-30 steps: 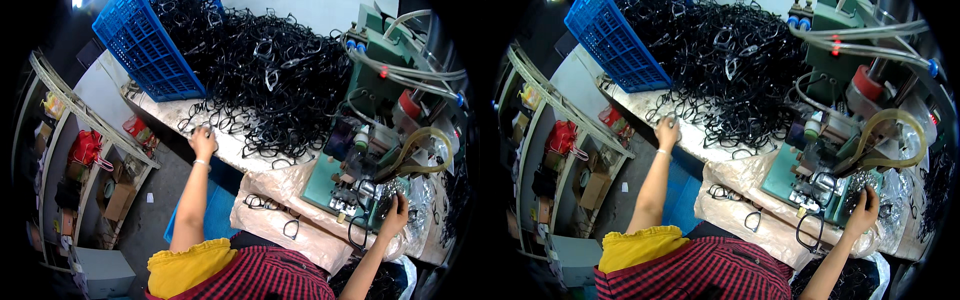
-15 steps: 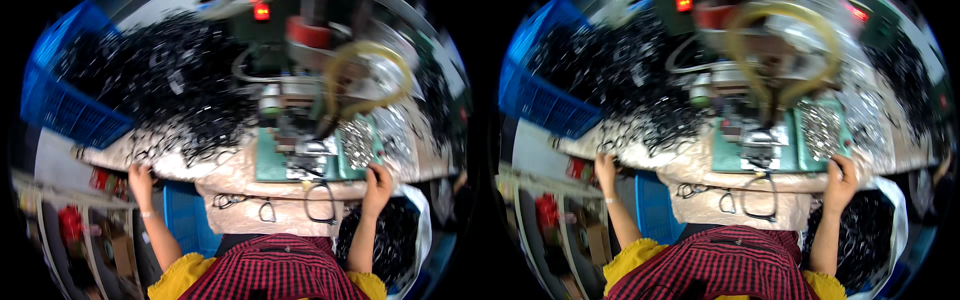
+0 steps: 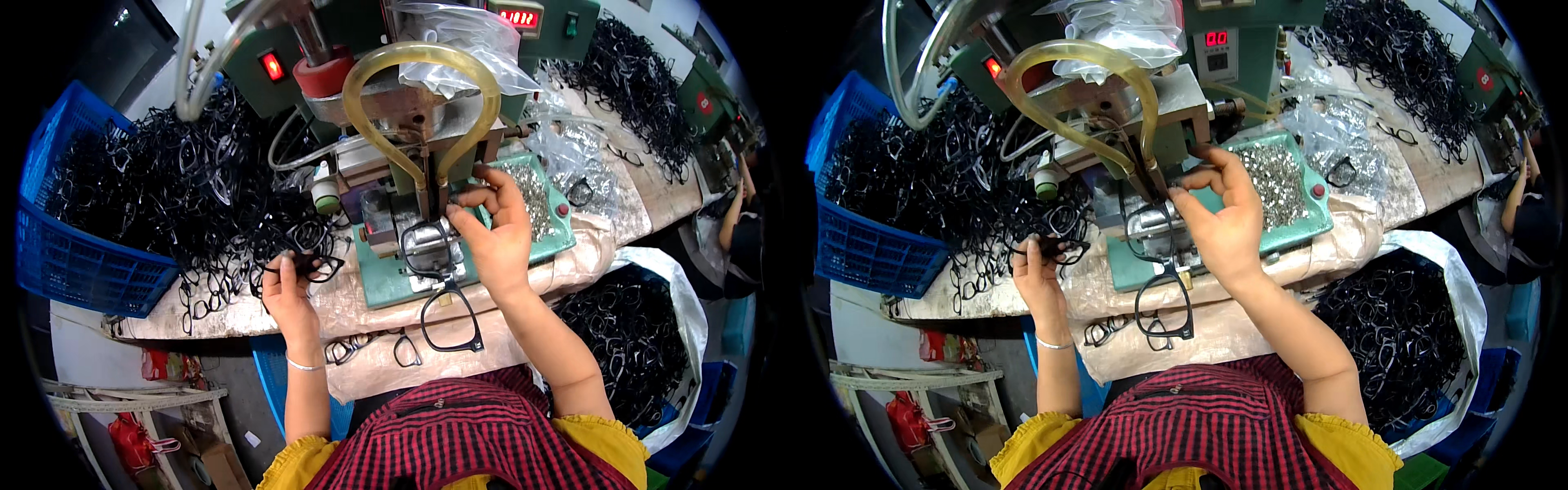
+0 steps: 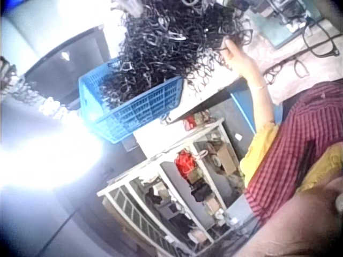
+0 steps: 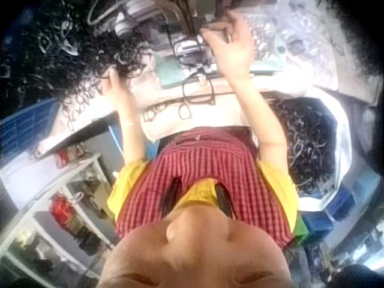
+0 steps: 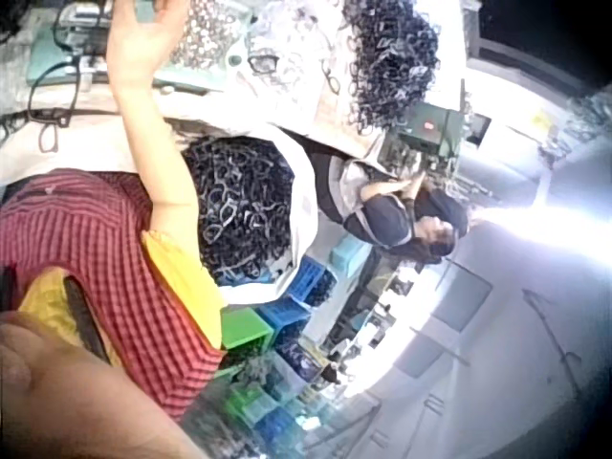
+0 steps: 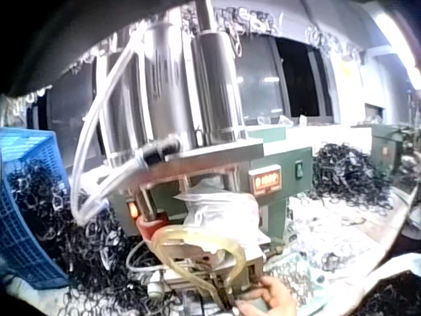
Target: The person assembles eyeglasses by inserting nose pads into the frames using a pneumatic press. They handle eyeglass frames and nose pads, operate the press, and place finished units into a bag. The person also moves a large pile of frames and empties a crate of frames onto the table.
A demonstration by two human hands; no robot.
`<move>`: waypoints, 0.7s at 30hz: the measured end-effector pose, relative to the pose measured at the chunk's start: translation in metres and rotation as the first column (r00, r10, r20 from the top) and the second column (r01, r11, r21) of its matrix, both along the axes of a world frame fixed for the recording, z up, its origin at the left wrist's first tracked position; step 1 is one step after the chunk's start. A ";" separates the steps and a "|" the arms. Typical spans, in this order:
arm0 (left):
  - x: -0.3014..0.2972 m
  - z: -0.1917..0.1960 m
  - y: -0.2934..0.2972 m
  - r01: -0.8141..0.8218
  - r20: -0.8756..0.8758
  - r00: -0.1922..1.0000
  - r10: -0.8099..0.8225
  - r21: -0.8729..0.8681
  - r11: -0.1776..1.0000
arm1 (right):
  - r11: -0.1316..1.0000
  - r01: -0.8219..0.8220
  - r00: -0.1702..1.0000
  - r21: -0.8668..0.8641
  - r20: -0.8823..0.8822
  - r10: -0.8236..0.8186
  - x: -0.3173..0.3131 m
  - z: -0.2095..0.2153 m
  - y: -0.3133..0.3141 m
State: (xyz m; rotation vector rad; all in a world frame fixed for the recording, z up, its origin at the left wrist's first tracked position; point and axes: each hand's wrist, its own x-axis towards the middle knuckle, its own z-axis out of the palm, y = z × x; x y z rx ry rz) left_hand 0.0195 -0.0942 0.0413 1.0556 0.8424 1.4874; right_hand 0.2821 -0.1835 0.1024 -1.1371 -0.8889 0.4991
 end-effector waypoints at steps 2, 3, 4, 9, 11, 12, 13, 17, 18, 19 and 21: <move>0.018 0.033 -0.010 0.078 0.103 0.990 -0.097 0.177 0.981 | 1.000 -0.003 0.999 -0.001 0.054 0.003 -0.001 -0.001 0.002; 0.032 0.058 -0.016 0.083 0.155 0.978 -0.140 0.329 0.941 | 0.998 -0.065 0.997 0.010 -0.047 0.066 -0.004 0.003 0.003; 0.043 0.082 -0.020 0.074 0.196 0.963 -0.187 0.472 0.879 | 0.996 -0.089 0.990 0.014 -0.111 0.091 -0.008 0.010 0.002; 0.067 0.129 -0.012 0.215 -0.158 0.976 -0.150 0.599 0.772 | 0.988 -0.154 0.965 -0.025 -0.221 0.145 -0.019 0.031 -0.013; 0.075 0.126 -0.025 0.225 -0.073 0.969 -0.237 0.664 0.713 | 0.986 -0.163 0.985 -0.016 -0.056 0.162 -0.012 0.030 -0.024; 0.066 0.127 -0.031 0.347 -0.398 0.914 -0.081 0.662 0.665 | 0.993 -0.095 0.985 -0.075 0.140 0.105 0.003 0.027 -0.027; 0.064 0.117 -0.035 0.457 -0.520 0.852 -0.068 0.674 0.580 | 0.993 -0.014 0.942 -0.119 0.332 0.053 0.023 0.017 -0.029; 0.086 0.089 -0.036 0.604 -0.648 0.760 0.044 0.730 0.321 | 0.816 0.549 0.540 -0.183 0.823 -0.179 0.083 -0.037 -0.027; 0.090 0.085 -0.035 0.621 -0.664 0.742 0.091 0.733 0.279 | 0.771 0.610 0.495 -0.181 0.848 -0.192 0.092 -0.050 -0.031; 0.091 0.085 -0.035 0.646 -0.683 0.721 0.114 0.723 0.247 | 0.776 0.610 0.480 -0.163 0.854 -0.198 0.098 -0.063 -0.032; 0.087 0.081 -0.031 0.627 -0.663 0.743 0.094 0.738 0.250 | 0.804 0.578 0.510 -0.136 0.830 -0.226 0.099 -0.072 -0.028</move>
